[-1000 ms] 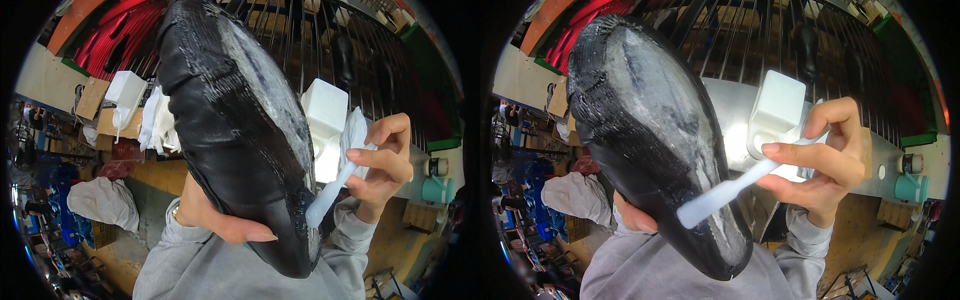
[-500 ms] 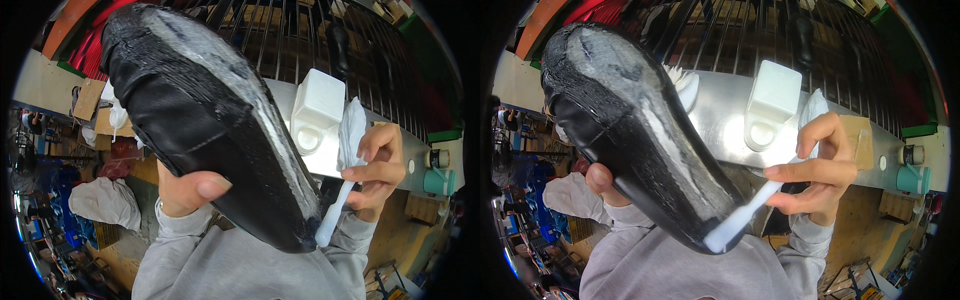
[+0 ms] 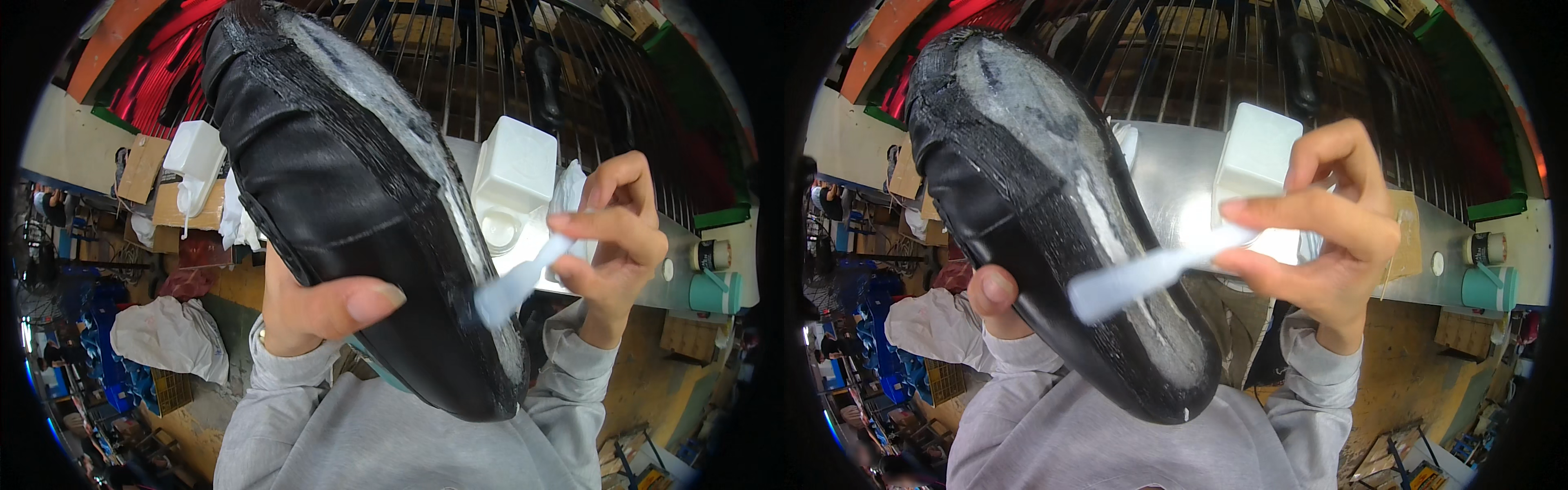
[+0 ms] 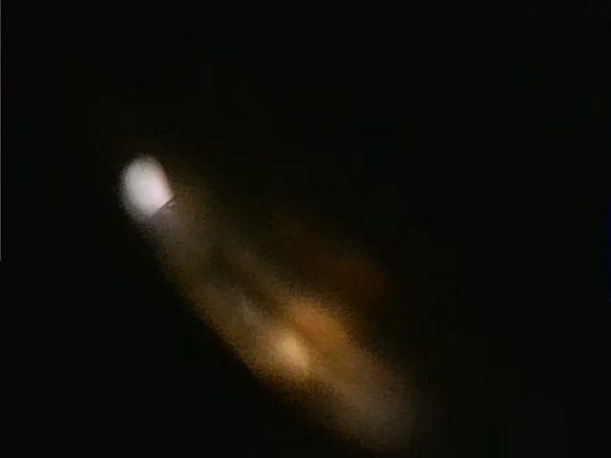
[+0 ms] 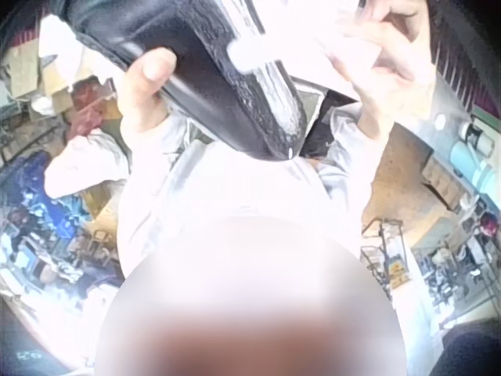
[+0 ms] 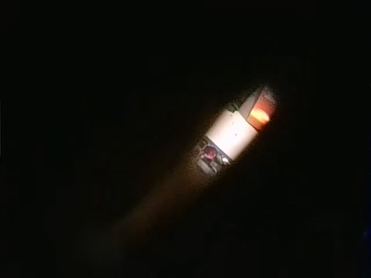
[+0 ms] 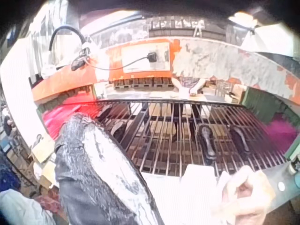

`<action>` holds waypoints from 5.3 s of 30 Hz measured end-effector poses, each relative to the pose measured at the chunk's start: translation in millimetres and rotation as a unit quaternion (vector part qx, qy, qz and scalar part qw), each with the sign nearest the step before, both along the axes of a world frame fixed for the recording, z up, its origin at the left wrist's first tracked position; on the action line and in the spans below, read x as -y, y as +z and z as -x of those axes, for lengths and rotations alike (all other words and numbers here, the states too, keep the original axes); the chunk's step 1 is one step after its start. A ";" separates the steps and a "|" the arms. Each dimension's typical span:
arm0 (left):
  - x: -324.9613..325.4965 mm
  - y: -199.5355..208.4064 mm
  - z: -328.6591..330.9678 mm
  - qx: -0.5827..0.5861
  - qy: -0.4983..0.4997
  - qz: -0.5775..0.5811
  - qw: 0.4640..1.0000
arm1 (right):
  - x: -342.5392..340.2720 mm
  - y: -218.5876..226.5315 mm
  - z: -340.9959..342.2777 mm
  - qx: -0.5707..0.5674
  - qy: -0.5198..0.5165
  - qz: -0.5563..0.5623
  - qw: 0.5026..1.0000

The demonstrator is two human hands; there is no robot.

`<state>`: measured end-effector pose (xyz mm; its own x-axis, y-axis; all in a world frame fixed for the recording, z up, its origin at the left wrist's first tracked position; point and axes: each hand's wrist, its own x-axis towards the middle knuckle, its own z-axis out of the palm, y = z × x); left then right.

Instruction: The person repeatedly scrubs the sole and sides of a black shoe with a white brush, dipping the brush into a white container of liquid between strokes. The person rotates the shoe to access different areas and continues scrubbing throughout the clip.

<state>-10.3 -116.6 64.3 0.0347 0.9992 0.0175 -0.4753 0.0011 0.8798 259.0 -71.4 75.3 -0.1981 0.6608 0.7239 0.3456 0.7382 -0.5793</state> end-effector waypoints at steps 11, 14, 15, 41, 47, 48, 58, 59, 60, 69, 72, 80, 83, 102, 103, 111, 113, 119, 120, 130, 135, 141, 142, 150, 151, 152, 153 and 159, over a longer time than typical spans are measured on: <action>-9.4 12.9 -4.0 -0.058 0.005 0.028 0.998 | 2.4 -16.8 -14.0 -0.007 0.103 0.020 0.994; -11.1 12.1 -4.7 -0.036 0.002 0.043 0.998 | -0.5 -15.9 -14.4 -0.016 0.138 0.018 0.990; -11.7 11.6 -4.9 -0.010 0.000 0.053 0.999 | -0.9 -15.2 -13.8 -0.025 0.150 0.023 0.988; -16.9 -1.4 -11.1 0.196 -0.085 0.209 0.954 | -14.3 -19.1 4.4 -0.074 0.184 0.036 0.980; -14.3 -6.2 -24.9 0.246 -0.123 0.294 0.915 | -21.9 -16.0 14.5 -0.096 0.213 0.035 0.972; -12.6 -7.4 -29.2 0.242 -0.111 0.306 0.914 | -23.3 -15.4 16.7 -0.096 0.222 0.033 0.970; -14.2 -10.3 -27.0 0.267 -0.157 0.266 0.913 | -19.3 -1.8 27.0 -0.086 0.173 0.051 0.980; -12.7 -13.1 -28.3 0.285 -0.152 0.276 0.905 | -20.6 -0.9 26.7 -0.084 0.191 0.052 0.977; -10.8 -16.3 -29.3 0.307 -0.150 0.268 0.901 | -22.3 -0.4 26.6 -0.087 0.206 0.052 0.973; -2.6 -36.4 -24.5 0.353 -0.247 0.269 0.862 | -34.2 -7.7 40.6 -0.075 0.264 0.082 0.958; 1.6 -44.4 -36.6 0.392 -0.255 0.233 0.852 | -37.8 -10.2 50.0 -0.081 0.289 0.111 0.947; 31.8 -70.3 -50.9 0.579 -0.145 0.214 0.773 | -48.0 -13.3 68.8 -0.075 0.349 0.138 0.924; 25.9 -89.5 -50.8 0.655 -0.168 0.238 0.698 | -50.1 -16.9 68.9 -0.076 0.356 0.149 0.919; 2.6 -91.8 -62.9 0.644 -0.340 0.273 0.629 | -44.2 14.1 66.8 -0.039 0.289 0.098 0.951; 0.7 -89.3 -63.1 0.651 -0.371 0.290 0.596 | -44.7 11.8 65.7 -0.041 0.296 0.102 0.949; 24.9 -82.1 -69.1 0.650 -0.258 0.147 0.700 | -48.1 0.8 59.1 -0.047 0.310 0.112 0.943; 19.0 -87.4 -72.0 0.669 -0.334 0.124 0.652 | -48.7 0.2 58.8 -0.045 0.312 0.113 0.942; 12.7 -90.0 -52.2 0.700 -0.444 0.264 0.493 | -50.0 -2.4 56.0 -0.040 0.318 0.117 0.940; 12.1 -90.4 -54.6 0.725 -0.497 0.261 0.399 | -49.8 -3.0 55.0 -0.040 0.318 0.121 0.939; -9.9 -79.4 -34.3 0.644 -0.598 0.274 0.391 | -48.5 -13.1 28.4 -0.034 0.287 0.135 0.948; -22.5 -64.5 -4.5 0.585 -0.497 0.107 0.632 | -12.9 -25.7 -27.2 -0.085 -0.013 0.130 0.988; -26.8 -20.4 50.0 0.223 0.055 -0.284 0.931 | 30.7 -86.2 -52.4 0.275 -0.288 0.105 0.911; -30.8 -14.2 53.9 0.234 0.155 -0.302 0.911 | 32.2 -96.5 -49.8 0.292 -0.296 0.107 0.903; -74.8 -9.4 57.4 0.132 0.066 -0.284 0.947 | 43.6 -118.6 -45.3 0.286 -0.336 0.103 0.891; -78.1 -13.2 53.7 0.109 0.092 -0.273 0.951 | 48.4 -119.5 -45.1 0.261 -0.347 0.099 0.895; -80.3 -15.7 49.6 0.089 0.107 -0.275 0.951 | 51.7 -121.1 -44.0 0.239 -0.358 0.102 0.897; -82.1 -18.7 43.1 0.099 0.157 -0.261 0.947 | 56.2 -122.4 -42.1 0.211 -0.370 0.109 0.898; -76.8 -41.3 -12.1 -0.164 0.331 -0.364 0.855 | 53.8 -99.6 -29.4 -0.036 -0.314 0.235 0.919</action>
